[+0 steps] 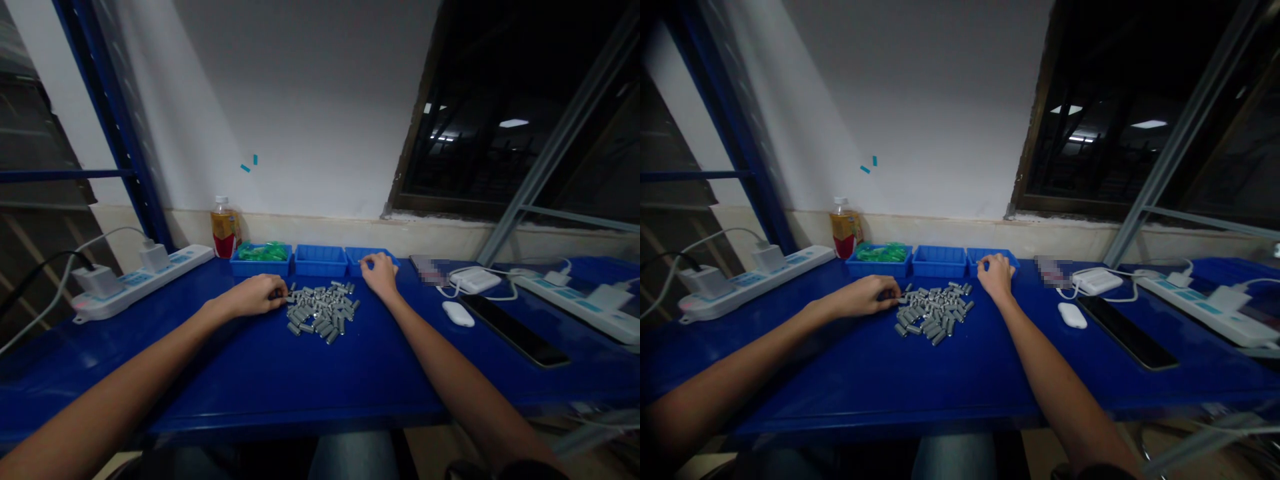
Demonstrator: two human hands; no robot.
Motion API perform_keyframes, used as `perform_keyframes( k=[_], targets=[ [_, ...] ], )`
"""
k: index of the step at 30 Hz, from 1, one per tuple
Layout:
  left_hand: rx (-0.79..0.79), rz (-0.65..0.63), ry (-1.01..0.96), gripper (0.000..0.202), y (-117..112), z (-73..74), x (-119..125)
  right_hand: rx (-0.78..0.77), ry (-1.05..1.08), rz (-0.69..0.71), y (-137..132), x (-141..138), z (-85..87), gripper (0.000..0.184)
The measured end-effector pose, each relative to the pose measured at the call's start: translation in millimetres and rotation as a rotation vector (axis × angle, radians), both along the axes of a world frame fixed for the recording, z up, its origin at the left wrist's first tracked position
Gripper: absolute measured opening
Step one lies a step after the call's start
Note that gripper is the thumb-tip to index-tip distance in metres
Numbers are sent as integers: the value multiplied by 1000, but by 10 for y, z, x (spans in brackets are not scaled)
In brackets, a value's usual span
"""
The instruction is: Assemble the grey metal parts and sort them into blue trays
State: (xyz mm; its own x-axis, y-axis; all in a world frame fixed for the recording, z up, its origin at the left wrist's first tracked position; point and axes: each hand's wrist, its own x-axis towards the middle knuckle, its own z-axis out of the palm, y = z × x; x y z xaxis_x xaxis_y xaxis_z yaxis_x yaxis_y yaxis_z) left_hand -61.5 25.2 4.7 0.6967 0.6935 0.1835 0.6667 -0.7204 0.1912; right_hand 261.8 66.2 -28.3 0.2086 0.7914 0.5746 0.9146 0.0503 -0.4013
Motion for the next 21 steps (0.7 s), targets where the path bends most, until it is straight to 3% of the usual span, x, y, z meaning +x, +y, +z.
perform_keyframes(
  k=[7, 13, 21],
  targets=[
    [-27, 24, -84, 24, 30, 42, -23, -18, 53, -6, 3, -9, 8, 21],
    [-19, 35, -110, 24, 31, 16, -22, 34, 233, 26, 42, 32, 7, 22],
    [-30, 62, -147, 25, -5, -29, 44, 3, 166, -29, 149, 111, -13, 23]
  ],
)
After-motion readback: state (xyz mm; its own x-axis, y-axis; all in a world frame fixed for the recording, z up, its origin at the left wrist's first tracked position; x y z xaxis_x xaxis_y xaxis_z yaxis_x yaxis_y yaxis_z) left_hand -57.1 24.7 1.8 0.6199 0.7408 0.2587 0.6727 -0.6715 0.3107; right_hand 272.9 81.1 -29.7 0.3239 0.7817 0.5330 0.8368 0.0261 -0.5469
